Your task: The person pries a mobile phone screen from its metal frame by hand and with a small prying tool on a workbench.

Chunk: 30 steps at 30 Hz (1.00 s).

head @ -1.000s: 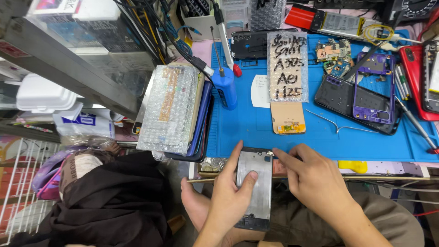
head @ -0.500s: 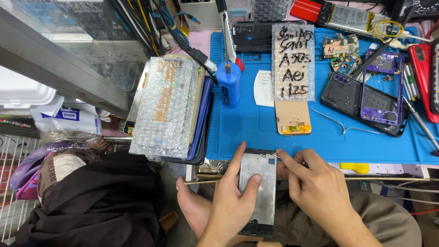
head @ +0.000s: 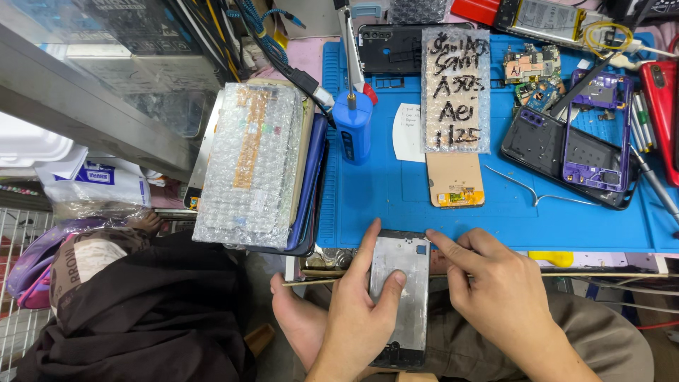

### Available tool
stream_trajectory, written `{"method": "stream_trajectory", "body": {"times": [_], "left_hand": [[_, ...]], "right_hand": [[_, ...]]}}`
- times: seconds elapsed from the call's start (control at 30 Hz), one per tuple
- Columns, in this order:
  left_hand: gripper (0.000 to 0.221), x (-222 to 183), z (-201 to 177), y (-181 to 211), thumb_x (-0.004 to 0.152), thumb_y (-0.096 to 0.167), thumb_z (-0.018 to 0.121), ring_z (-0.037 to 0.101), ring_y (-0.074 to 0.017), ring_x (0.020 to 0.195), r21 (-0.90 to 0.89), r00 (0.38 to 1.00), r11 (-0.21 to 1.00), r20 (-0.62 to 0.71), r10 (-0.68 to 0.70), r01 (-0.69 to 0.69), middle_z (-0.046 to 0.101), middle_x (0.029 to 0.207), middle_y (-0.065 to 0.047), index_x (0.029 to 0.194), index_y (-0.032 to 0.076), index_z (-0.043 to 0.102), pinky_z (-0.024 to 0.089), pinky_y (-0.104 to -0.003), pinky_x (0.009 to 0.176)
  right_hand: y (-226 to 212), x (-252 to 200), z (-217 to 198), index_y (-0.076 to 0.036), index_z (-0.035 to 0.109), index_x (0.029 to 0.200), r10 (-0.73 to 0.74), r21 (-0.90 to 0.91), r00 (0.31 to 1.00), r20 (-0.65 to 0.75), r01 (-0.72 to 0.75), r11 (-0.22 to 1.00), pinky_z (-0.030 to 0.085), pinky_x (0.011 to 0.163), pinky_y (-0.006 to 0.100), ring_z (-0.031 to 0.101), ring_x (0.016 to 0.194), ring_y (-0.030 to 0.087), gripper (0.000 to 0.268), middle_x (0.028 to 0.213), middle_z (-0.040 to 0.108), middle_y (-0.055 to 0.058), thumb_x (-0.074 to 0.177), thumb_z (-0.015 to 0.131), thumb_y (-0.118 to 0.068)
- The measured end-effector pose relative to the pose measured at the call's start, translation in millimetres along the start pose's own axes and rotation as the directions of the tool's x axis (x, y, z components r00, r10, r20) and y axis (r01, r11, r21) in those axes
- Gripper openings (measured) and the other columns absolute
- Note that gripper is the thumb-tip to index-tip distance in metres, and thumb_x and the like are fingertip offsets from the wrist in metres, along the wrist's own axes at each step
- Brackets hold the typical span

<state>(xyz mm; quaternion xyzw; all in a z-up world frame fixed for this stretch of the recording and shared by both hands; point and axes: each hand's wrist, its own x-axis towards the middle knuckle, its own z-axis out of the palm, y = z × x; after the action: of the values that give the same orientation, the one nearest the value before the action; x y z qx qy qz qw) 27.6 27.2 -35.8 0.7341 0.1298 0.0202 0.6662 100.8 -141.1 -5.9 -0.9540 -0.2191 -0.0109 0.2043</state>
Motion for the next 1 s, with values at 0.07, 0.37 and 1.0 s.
{"method": "stream_trajectory", "body": {"times": [0.07, 0.37, 1.0], "left_hand": [[0.068, 0.2, -0.2, 0.5, 0.089, 0.005, 0.068, 0.063, -0.0244, 0.129, 0.018, 1.0, 1.0, -0.003, 0.015, -0.015, 0.067, 0.136, -0.019, 0.152, -0.001, 0.044, 0.042, -0.034, 0.11], [0.072, 4.8, -4.8, 2.6, 0.086, 0.009, 0.07, 0.068, -0.0169, 0.116, 0.05, 0.992, 0.993, 0.053, -0.112, 0.11, 0.075, 0.127, -0.015, 0.153, 0.003, 0.044, 0.043, -0.026, 0.106], [0.072, 8.4, -9.5, 5.9, 0.087, 0.007, 0.068, 0.067, -0.0138, 0.114, -0.041, 0.988, 0.991, 0.092, -0.127, 0.131, 0.074, 0.127, -0.013, 0.154, 0.003, 0.041, 0.044, -0.025, 0.105]], "right_hand": [[-0.9, 1.7, -2.7, -0.026, 0.081, 0.11, 0.012, -0.047, 1.0, 0.029, -0.011, 0.999, 0.053, 0.051, 0.042, 0.064, 0.056, 0.029, 0.037, 0.077, 0.067, 0.002, 0.079, 0.07, -0.011], [16.6, 22.1, -10.5, -0.023, 0.078, 0.117, -0.339, -0.086, 0.934, 0.113, 0.349, 0.933, 0.051, 0.049, 0.042, 0.064, 0.058, 0.027, 0.048, 0.078, 0.062, 0.004, 0.069, 0.076, -0.013], [12.6, 25.3, -5.1, -0.021, 0.077, 0.112, -0.364, -0.047, 0.93, 0.051, 0.366, 0.929, 0.05, 0.049, 0.042, 0.064, 0.059, 0.026, 0.043, 0.078, 0.061, 0.005, 0.07, 0.074, -0.011]]}}
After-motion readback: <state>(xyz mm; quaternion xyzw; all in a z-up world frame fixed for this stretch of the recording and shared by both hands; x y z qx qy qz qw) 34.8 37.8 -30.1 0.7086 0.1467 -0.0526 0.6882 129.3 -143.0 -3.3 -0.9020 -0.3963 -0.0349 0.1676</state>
